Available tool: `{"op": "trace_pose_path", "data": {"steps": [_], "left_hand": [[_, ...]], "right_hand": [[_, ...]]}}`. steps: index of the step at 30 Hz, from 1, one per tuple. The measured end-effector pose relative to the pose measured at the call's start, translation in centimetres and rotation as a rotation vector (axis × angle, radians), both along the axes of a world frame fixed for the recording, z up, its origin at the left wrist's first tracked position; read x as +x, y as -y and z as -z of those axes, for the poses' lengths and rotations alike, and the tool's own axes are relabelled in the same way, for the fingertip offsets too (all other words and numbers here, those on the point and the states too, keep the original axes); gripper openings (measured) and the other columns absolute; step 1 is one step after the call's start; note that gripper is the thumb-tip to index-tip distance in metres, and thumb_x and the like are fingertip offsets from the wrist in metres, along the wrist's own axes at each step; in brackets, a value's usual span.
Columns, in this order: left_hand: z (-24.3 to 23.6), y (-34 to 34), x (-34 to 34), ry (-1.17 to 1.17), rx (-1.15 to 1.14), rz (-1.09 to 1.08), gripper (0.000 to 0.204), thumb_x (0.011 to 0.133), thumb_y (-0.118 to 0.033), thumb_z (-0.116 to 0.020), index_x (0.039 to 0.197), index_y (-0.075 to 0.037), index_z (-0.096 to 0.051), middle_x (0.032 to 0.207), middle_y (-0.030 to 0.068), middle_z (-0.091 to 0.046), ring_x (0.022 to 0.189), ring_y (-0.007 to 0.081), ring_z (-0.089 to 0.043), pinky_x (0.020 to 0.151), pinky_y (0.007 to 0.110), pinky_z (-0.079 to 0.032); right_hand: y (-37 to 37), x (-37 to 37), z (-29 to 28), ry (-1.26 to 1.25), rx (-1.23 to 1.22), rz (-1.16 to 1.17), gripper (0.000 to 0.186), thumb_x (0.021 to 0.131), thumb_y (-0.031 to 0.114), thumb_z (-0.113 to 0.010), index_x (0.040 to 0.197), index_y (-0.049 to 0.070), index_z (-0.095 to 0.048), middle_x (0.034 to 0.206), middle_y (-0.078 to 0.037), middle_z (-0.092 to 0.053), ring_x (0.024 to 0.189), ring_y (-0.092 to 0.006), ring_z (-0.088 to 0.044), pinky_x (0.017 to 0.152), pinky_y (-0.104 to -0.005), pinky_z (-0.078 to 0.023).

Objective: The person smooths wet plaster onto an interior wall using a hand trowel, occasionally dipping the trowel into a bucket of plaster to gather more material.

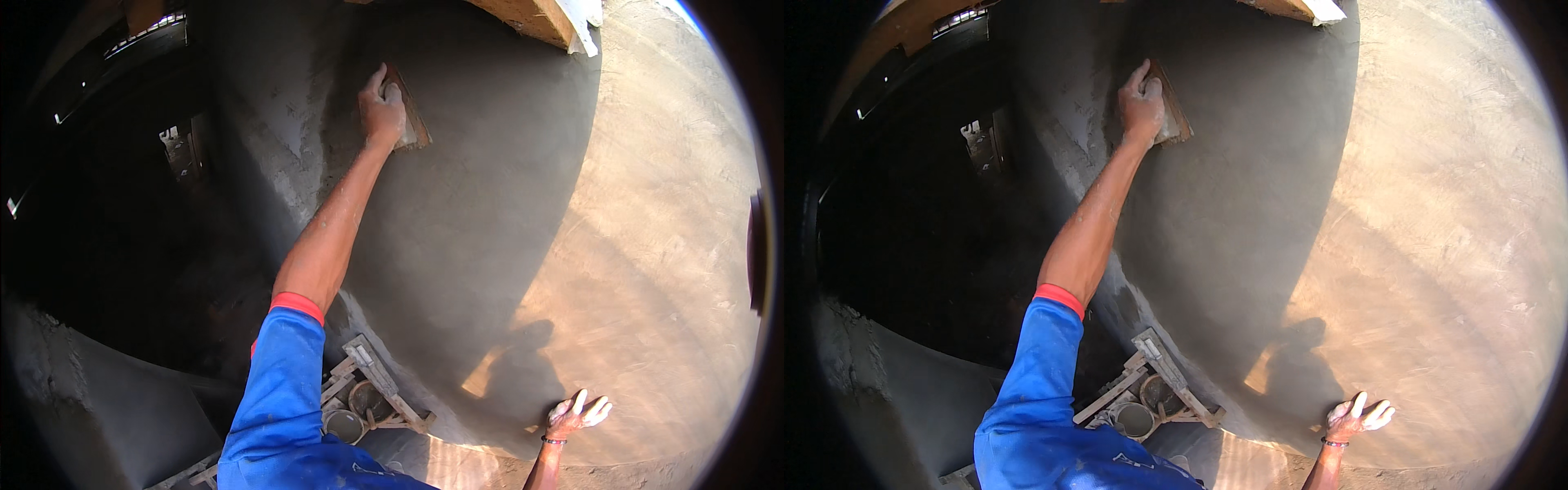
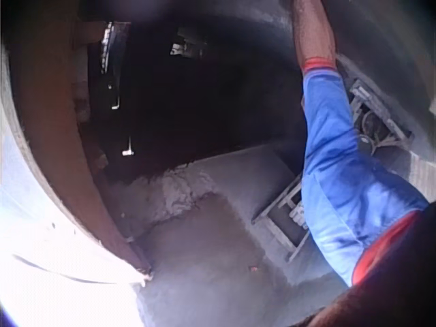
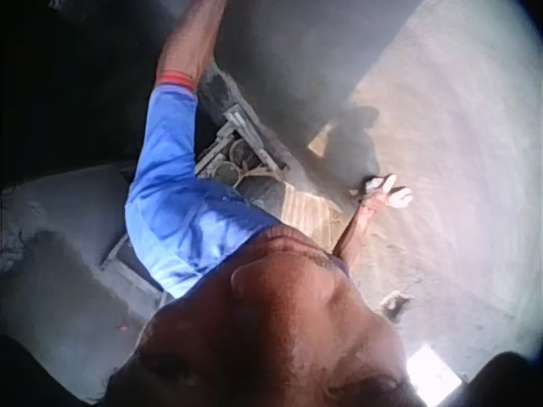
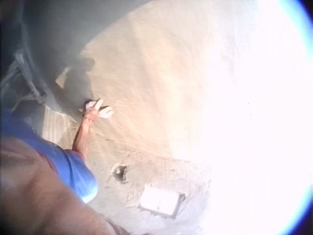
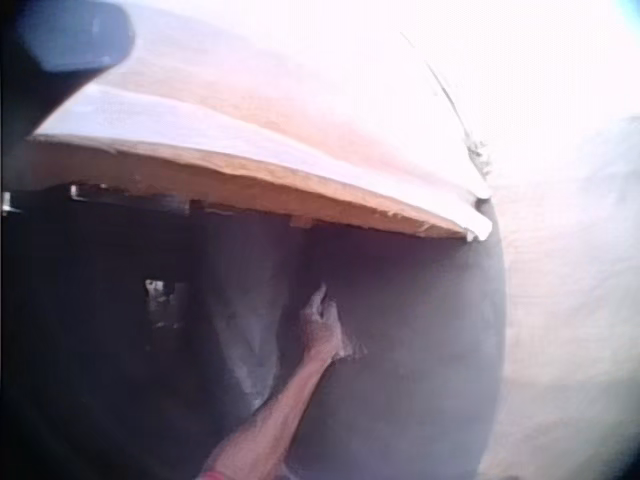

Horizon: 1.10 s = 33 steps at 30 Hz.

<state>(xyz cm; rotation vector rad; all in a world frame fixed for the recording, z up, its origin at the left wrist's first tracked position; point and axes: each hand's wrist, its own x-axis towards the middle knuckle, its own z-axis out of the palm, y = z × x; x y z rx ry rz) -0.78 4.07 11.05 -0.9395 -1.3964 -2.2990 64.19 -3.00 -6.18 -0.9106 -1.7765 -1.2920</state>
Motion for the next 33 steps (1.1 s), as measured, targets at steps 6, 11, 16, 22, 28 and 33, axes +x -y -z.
{"op": "trace_pose_path", "data": {"steps": [6,11,16,22,28,33], "left_hand": [[-4.9,3.0,13.5,-0.367,-0.19,-0.011,0.046,0.088,-0.009,-0.06,0.134,-0.013,-0.059,0.091,0.0104,-0.062,0.082,0.0266,-0.062,0.079,0.037,-0.05],[-1.1,2.9,9.2,-0.313,-0.222,-0.071,0.047,0.087,-0.009,-0.06,0.134,-0.008,-0.058,0.105,0.0174,-0.065,0.095,0.0321,-0.065,0.089,0.037,-0.049],[-8.0,2.1,7.2,-0.215,-0.053,0.074,0.045,0.088,-0.013,-0.057,0.132,-0.005,-0.058,0.116,0.0228,-0.065,0.103,0.0346,-0.065,0.093,0.035,-0.048],[3.8,5.8,20.4,-0.529,-0.24,0.079,0.051,0.082,-0.006,-0.068,0.132,-0.014,-0.061,0.081,0.01,-0.047,0.069,0.0268,-0.058,0.065,0.039,-0.051],[-4.8,2.5,11.3,-0.284,-0.157,-0.059,0.042,0.088,-0.012,-0.058,0.128,0.001,-0.059,0.12,0.0194,-0.064,0.102,0.0342,-0.064,0.093,0.04,-0.048],[-5.3,5.8,19.9,-0.415,-0.245,0.065,0.044,0.085,-0.013,-0.063,0.13,-0.016,-0.063,0.086,0.0121,-0.057,0.077,0.0302,-0.061,0.074,0.041,-0.051]], "right_hand": [[0.3,1.1,-0.4,0.008,0.018,0.038,0.04,0.102,0.037,-0.039,0.129,0.013,-0.056,0.151,-0.027,-0.031,0.138,-0.0518,-0.027,0.107,-0.0647,-0.025],[0.7,0.4,-0.3,0.008,-0.007,0.05,0.036,0.098,0.028,-0.043,0.126,0.011,-0.058,0.151,-0.027,-0.032,0.139,-0.051,-0.026,0.108,-0.0641,-0.025],[0.6,0.0,-0.2,0.0,-0.004,0.014,0.036,0.095,0.021,-0.046,0.128,0.014,-0.058,0.151,-0.026,-0.032,0.139,-0.0499,-0.026,0.109,-0.0649,-0.023],[0.5,0.4,0.1,-0.015,-0.016,0.037,0.038,0.095,0.024,-0.045,0.13,0.016,-0.057,0.152,-0.025,-0.03,0.139,-0.0495,-0.026,0.109,-0.0643,-0.023],[0.4,0.7,-0.1,-0.008,-0.011,0.039,0.034,0.096,0.029,-0.043,0.123,0.017,-0.06,0.149,-0.026,-0.033,0.137,-0.0521,-0.027,0.106,-0.0671,-0.024],[0.6,0.9,0.1,-0.02,-0.024,0.04,0.037,0.094,0.026,-0.045,0.129,0.017,-0.056,0.151,-0.025,-0.031,0.138,-0.0509,-0.026,0.108,-0.0661,-0.023]]}}
